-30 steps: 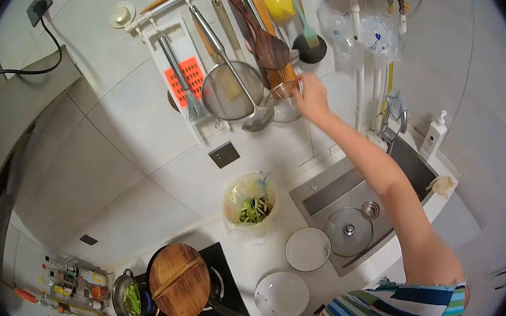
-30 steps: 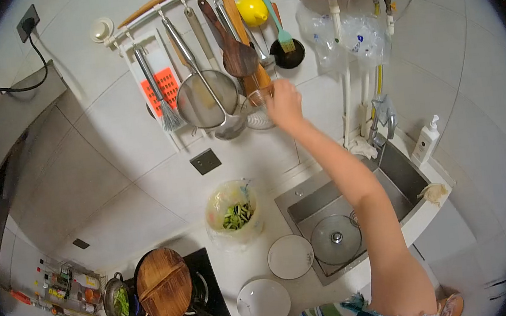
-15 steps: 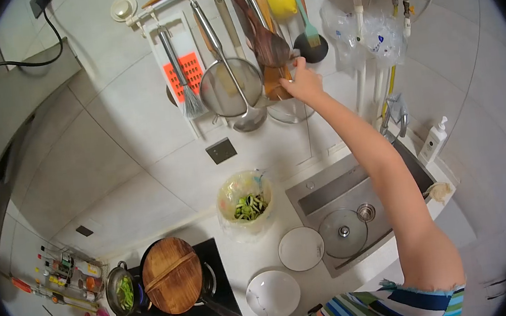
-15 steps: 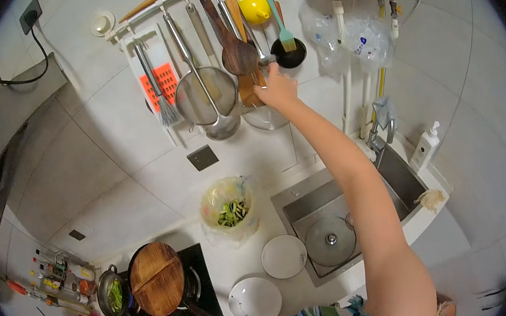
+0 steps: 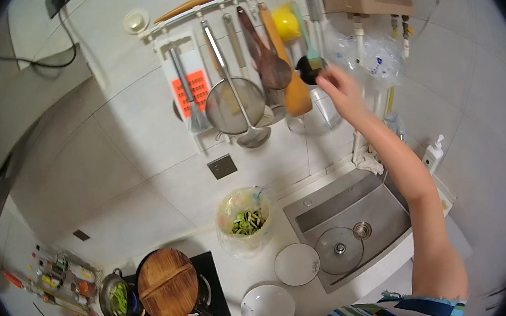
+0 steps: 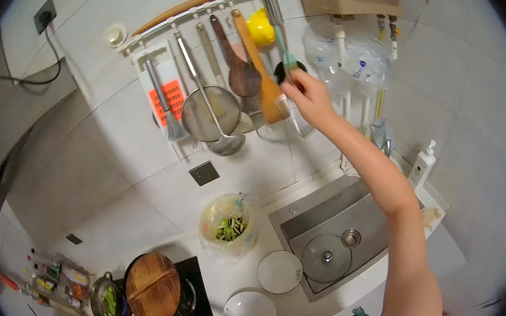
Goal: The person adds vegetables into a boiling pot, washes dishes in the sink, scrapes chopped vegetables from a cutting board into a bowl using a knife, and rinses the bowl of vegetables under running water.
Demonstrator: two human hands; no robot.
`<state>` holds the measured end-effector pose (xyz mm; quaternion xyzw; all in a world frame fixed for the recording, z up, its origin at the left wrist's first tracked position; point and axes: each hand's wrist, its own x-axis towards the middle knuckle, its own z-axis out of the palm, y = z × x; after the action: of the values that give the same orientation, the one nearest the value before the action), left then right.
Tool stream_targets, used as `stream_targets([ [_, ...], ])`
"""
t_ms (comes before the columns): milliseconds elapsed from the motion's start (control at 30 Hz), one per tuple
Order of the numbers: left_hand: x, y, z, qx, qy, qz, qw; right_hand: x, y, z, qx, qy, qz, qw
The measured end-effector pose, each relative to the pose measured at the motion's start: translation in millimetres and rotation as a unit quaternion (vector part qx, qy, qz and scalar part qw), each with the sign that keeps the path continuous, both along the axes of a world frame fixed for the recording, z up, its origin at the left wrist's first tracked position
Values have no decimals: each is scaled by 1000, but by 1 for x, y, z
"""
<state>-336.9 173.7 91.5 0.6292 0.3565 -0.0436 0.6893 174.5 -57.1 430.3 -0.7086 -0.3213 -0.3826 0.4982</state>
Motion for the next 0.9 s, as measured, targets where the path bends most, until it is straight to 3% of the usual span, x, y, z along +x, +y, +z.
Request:
stream_targets([
  [33,3,1,7,-28,-11,-2,1000,-20,-3,-7,-27,-6,31,999],
  [100,18,4,27,-62,-28,5,998,-58,-8,-22,-190,-9,125,974],
  [167,54,15,80,-233,-175,87,953,-87,5,-45,-326,-167,243,898],
  [200,74,20,110,-221,-132,76,963,-111,15,-47,-416,-210,281,839],
  [233,90,33,132,-321,-194,-28,926,-132,29,-47,-502,-218,300,782],
  [267,105,38,145,-275,-215,-154,924,-151,43,-50,-580,-225,313,717],
  [300,122,36,157,-403,-216,-194,868,-165,55,-60,-576,-298,317,692],
  [333,129,29,180,-365,-183,-237,882,-175,66,-67,-568,-368,316,665],
  [400,132,14,210,-324,-150,-271,894,-184,89,-60,-568,-388,351,635],
  [433,130,7,214,-243,-154,-314,905,-185,101,-56,-565,-410,388,601],
  [467,124,5,221,-160,-157,-346,911,-179,108,-47,-525,-228,370,732],
  [500,113,4,232,-174,-134,-232,948,-163,113,-37,-467,-31,345,813],
  [533,101,16,230,-226,-159,-205,939,-110,121,-49,-172,-60,362,914],
  [567,84,27,227,-274,-198,-165,927,-50,126,-38,-146,-134,140,970],
  [600,67,30,230,-250,-216,-134,934,9,129,-26,-117,-152,-92,977],
  [633,45,32,235,-222,-229,-97,943,15,138,-22,-132,-43,-166,976],
  [667,25,30,239,-192,-227,-33,954,87,120,-33,-218,10,-146,965],
  [700,5,29,232,-173,-263,-1,949,237,116,-48,-274,185,-5,944],
  [800,-50,15,219,-161,-290,169,928,227,141,-52,-150,-80,-26,985],
  [833,-69,13,218,-146,-280,235,919,241,144,-54,-124,-87,-51,987],
  [867,-85,14,217,-135,-267,291,909,130,168,-18,-155,63,-198,966],
  [900,-94,11,217,-135,-266,292,909,140,167,-21,-157,64,-197,966],
])
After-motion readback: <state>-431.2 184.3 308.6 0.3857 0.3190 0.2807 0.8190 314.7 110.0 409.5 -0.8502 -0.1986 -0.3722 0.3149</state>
